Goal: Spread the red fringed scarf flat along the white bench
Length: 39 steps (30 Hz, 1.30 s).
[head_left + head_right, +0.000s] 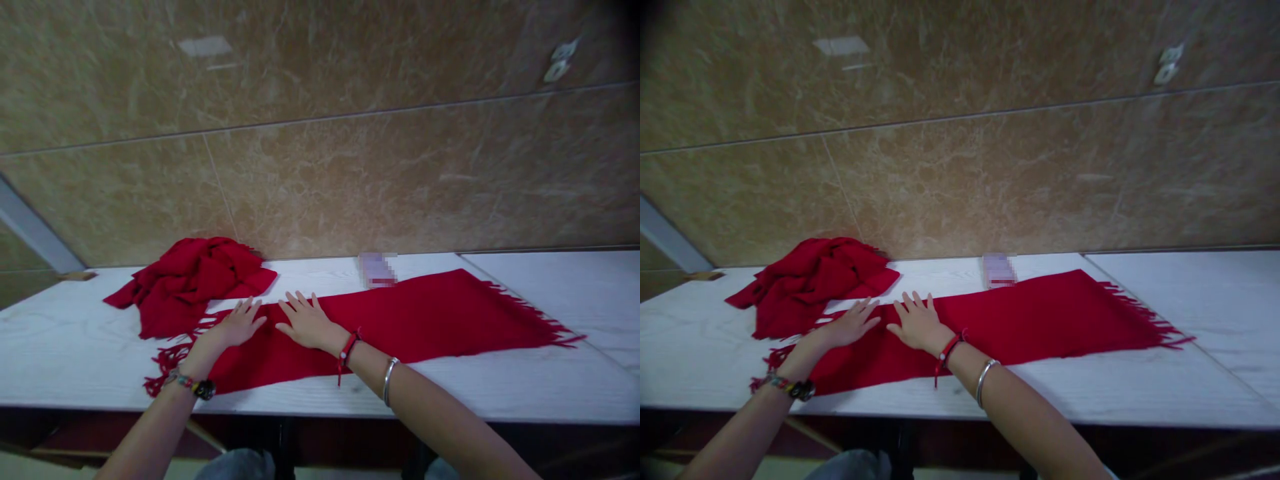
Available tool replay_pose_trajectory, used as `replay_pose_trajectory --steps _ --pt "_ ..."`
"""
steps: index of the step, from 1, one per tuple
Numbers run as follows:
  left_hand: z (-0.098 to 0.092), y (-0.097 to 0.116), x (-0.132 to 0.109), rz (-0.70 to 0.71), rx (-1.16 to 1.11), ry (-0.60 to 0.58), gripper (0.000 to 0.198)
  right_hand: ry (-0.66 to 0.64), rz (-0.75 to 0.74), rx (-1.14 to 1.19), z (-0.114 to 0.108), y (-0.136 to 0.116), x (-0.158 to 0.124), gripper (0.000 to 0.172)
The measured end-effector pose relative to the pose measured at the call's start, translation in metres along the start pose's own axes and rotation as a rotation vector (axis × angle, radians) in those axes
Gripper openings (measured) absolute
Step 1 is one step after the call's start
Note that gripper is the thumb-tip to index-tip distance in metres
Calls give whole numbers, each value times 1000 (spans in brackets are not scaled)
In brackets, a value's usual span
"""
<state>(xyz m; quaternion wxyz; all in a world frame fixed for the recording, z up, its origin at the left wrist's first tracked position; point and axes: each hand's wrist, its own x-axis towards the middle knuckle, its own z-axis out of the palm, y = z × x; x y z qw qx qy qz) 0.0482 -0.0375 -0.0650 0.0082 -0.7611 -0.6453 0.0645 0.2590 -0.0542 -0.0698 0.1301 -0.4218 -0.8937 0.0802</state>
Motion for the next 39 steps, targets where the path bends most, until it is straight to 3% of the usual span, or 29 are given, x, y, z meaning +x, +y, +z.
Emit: replay_pose_trajectory --steps 4,7,9,12,16,20,24,27,30,33,36,39 --pt "2 16 -8 -101 -50 -195 58 -112 48 8 -6 18 -14 64" --pt "-3 23 -12 -200 -21 -167 57 -131 62 -2 -9 32 -26 62" --pt "-5 38 -13 -228 27 -61 55 -126 72 -16 -12 42 -34 61" --pt "-3 74 -16 -91 -6 61 59 -121 87 -42 -17 58 -47 59" --pt "2 104 -22 38 -112 -67 60 -108 140 -109 -28 85 -71 57" --pt "6 97 -25 30 -109 -124 61 -103 241 -248 -44 127 -109 53" --pt "10 85 -25 17 -97 -60 61 -58 357 -387 -63 179 -152 48" --pt "10 89 -24 5 -81 -41 61 -47 502 -394 -78 204 -173 46" --pt "6 111 -21 77 -71 14 64 18 515 -385 -84 195 -174 48" --pt "0 144 -19 255 -71 41 69 52 290 -298 -73 154 -157 51" --pt "-4 168 -21 363 -90 -3 70 -43 24 -150 -53 109 -141 54" --pt "-5 171 -26 372 -91 -22 71 -100 -33 -98 -40 92 -137 52"
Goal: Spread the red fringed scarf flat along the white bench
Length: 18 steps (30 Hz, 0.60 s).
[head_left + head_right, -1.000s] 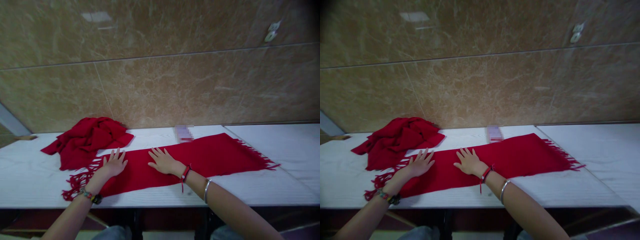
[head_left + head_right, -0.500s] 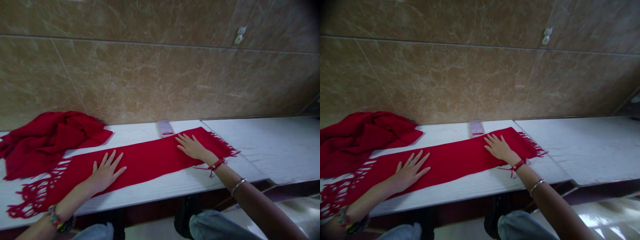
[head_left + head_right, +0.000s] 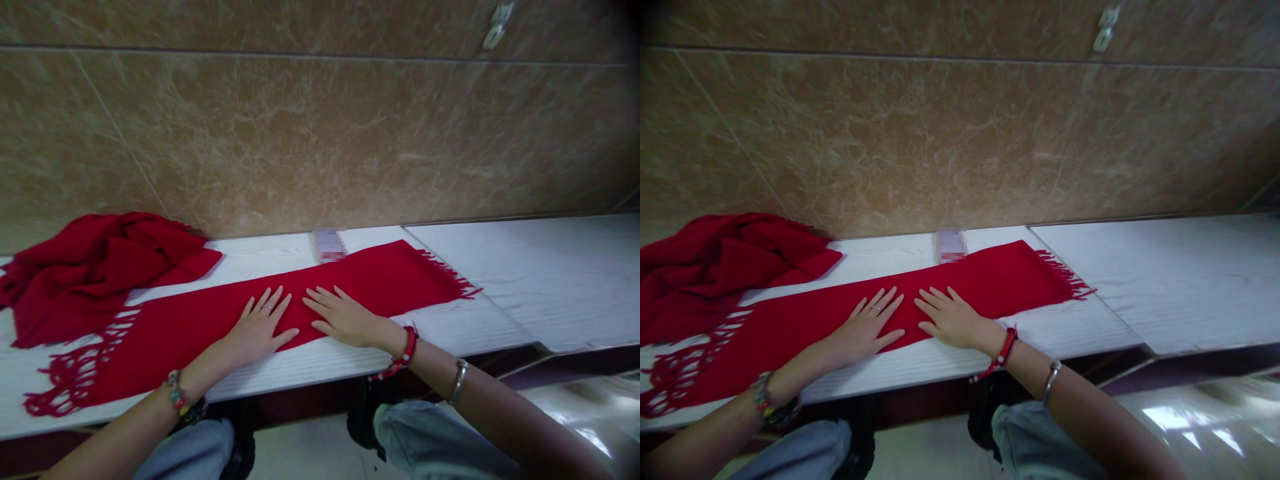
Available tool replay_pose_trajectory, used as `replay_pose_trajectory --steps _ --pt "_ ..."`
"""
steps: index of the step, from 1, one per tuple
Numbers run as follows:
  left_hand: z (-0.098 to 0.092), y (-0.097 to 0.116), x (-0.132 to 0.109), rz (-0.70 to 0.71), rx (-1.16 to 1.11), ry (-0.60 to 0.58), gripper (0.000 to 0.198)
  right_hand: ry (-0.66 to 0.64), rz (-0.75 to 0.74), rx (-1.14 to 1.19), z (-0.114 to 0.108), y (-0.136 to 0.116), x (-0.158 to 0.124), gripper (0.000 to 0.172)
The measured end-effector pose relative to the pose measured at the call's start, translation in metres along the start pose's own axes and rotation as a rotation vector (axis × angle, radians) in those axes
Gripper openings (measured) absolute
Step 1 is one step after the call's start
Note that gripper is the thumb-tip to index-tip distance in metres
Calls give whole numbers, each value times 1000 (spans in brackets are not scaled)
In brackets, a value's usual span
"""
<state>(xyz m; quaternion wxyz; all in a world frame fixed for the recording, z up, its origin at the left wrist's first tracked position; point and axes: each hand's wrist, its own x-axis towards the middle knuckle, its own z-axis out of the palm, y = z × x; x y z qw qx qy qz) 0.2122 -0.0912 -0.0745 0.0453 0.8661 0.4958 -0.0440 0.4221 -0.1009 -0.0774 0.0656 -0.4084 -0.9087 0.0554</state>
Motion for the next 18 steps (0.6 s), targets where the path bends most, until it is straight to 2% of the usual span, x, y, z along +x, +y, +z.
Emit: replay_pose_trajectory --steps 3,6,8,10,13,16,18 --pt "-1 -6 -10 -28 4 -15 73 6 7 -4 4 6 -4 52" --pt "-7 -18 -15 -38 -20 -105 75 67 17 -47 2 11 -9 50" --pt "-14 -30 -10 -10 -53 -197 73 128 -42 -82 -2 6 -10 48" --pt "-23 -45 2 11 -82 -255 68 170 -161 -97 -7 -6 -9 44" --pt "-35 -68 28 4 -91 -162 58 171 -336 -122 -14 -29 -6 34" --pt "-41 -84 53 94 -110 -97 52 166 -424 -208 -16 -50 0 17" --pt "-45 -90 66 116 -137 -89 52 176 -459 -260 -15 -59 6 15"
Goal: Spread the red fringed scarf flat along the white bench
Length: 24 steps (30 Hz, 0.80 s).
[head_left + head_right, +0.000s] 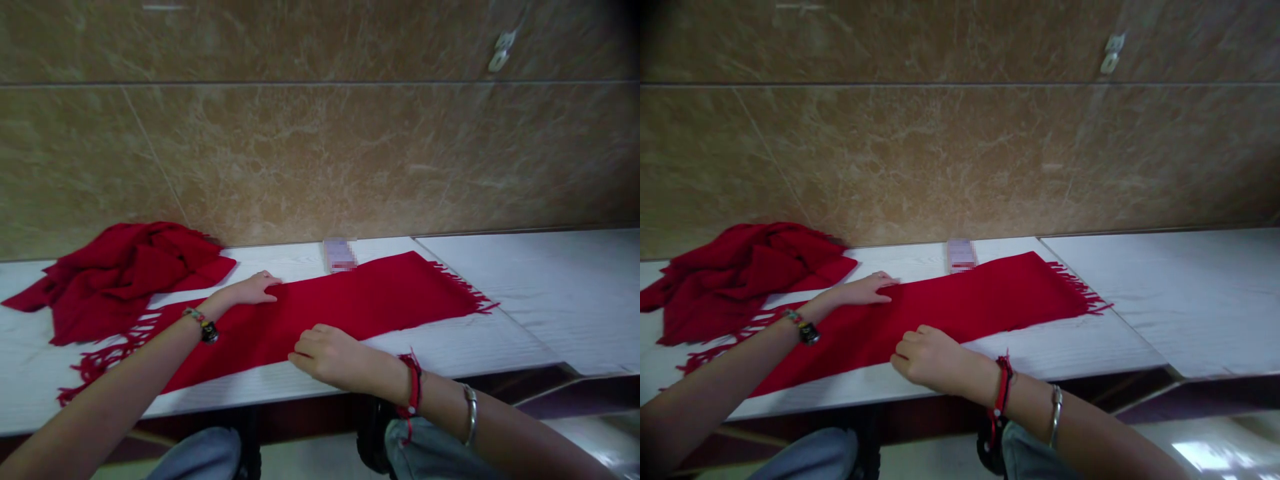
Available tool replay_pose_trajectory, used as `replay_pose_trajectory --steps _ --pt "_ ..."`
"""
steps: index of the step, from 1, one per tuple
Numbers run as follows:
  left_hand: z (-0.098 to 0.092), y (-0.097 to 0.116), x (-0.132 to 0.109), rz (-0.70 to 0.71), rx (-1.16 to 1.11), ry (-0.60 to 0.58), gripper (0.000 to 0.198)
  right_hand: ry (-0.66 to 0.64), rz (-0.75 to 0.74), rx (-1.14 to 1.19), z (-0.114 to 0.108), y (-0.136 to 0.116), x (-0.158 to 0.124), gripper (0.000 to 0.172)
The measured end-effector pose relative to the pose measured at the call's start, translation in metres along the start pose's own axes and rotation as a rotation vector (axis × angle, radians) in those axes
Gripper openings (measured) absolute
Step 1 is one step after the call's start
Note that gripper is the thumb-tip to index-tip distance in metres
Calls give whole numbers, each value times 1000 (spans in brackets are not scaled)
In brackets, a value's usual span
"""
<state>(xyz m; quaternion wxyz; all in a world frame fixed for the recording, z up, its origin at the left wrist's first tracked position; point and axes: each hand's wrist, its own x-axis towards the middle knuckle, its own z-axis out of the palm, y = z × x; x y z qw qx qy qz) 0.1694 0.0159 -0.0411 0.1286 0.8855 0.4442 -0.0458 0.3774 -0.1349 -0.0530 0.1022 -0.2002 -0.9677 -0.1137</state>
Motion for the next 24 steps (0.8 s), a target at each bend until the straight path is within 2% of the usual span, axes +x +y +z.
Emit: replay_pose_trajectory --steps 2,5,9,14,19,24 --pt "-5 -4 8 -38 -43 -40 51 9 -19 -28 2 -4 7 14" --pt "-13 -8 15 -87 -86 -113 39 13 -6 -42 4 -6 15 14" --pt "-16 -19 14 -99 -102 -133 25 7 -35 -30 6 -7 19 16" --pt "-14 -35 5 -118 -147 -142 25 -13 -74 -52 7 -7 27 20" --pt "-14 -39 3 -94 -172 -141 25 -11 -62 -54 5 -8 34 28" --pt "-14 -36 9 -20 -221 -132 25 -4 -62 -52 8 -9 34 13"
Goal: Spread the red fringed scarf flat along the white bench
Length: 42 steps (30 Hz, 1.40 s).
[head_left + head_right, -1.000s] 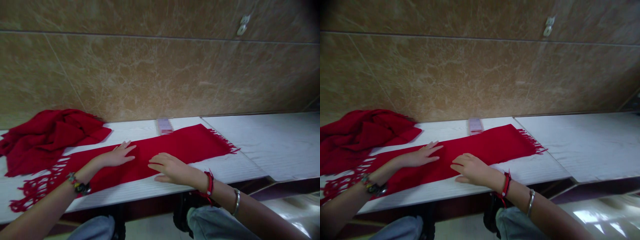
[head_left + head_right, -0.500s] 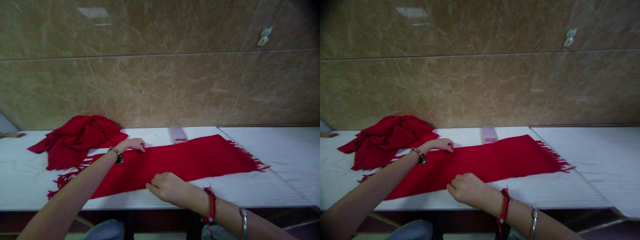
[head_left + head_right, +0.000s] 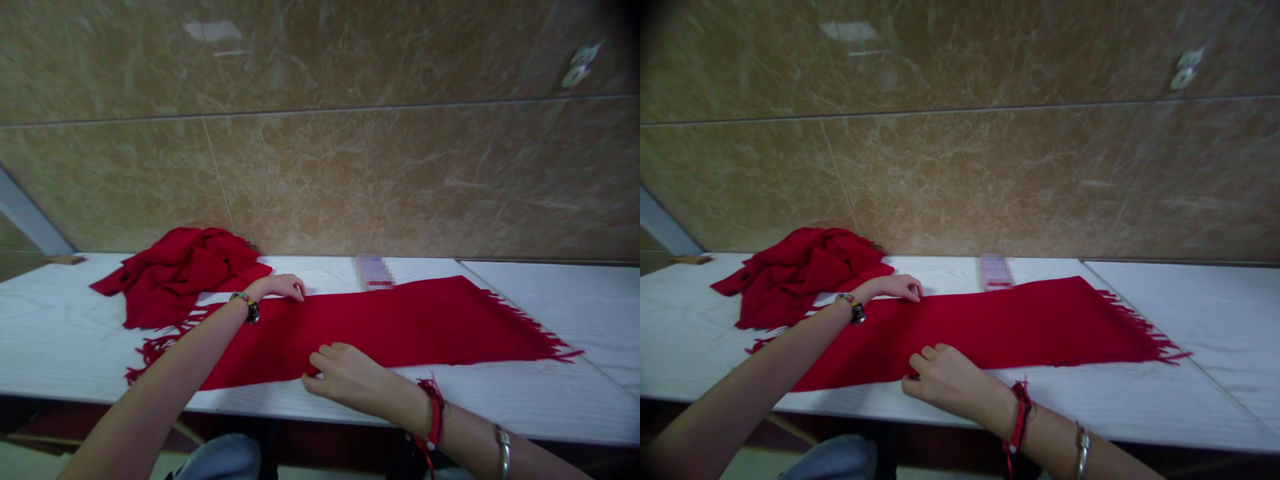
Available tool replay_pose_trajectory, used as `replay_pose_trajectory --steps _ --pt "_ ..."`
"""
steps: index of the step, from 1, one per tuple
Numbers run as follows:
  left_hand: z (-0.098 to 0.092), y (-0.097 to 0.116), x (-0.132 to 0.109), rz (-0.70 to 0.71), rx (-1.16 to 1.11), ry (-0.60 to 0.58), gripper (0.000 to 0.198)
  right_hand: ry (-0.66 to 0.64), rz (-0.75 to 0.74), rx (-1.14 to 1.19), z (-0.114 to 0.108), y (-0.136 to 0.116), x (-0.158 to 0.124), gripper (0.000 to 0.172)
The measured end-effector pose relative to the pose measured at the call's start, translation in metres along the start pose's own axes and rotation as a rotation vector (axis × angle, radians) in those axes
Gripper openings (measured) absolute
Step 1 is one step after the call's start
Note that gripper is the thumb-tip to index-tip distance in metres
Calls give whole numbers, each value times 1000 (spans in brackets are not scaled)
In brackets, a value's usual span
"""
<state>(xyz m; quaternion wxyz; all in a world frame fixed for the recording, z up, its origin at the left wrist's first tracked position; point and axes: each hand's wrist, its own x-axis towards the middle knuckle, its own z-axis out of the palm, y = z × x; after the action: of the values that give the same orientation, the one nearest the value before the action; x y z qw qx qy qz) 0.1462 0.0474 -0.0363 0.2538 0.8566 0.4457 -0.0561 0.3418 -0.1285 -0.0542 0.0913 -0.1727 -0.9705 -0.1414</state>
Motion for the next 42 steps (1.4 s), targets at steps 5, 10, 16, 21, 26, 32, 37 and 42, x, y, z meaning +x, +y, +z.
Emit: replay_pose_trajectory --steps 5,10,16,21,26,32,37,42 --pt "1 0 6 53 -38 -3 21 47 8 -22 4 -4 4 21" --pt "1 0 6 69 -51 13 22 67 64 -75 6 -8 9 22" --pt "5 1 7 38 -37 53 24 21 70 -53 2 -10 4 30" --pt "10 4 8 -4 -23 81 27 -3 -34 -82 -4 -3 0 17" --pt "11 6 7 -12 -15 100 25 33 3 -94 -2 0 1 8" --pt "10 10 8 11 -28 110 21 89 41 -124 9 -2 5 8" --pt "7 15 5 33 -72 110 16 138 112 -116 10 -5 5 15" --pt "-9 18 2 63 -170 170 29 175 193 -153 -14 1 0 11"
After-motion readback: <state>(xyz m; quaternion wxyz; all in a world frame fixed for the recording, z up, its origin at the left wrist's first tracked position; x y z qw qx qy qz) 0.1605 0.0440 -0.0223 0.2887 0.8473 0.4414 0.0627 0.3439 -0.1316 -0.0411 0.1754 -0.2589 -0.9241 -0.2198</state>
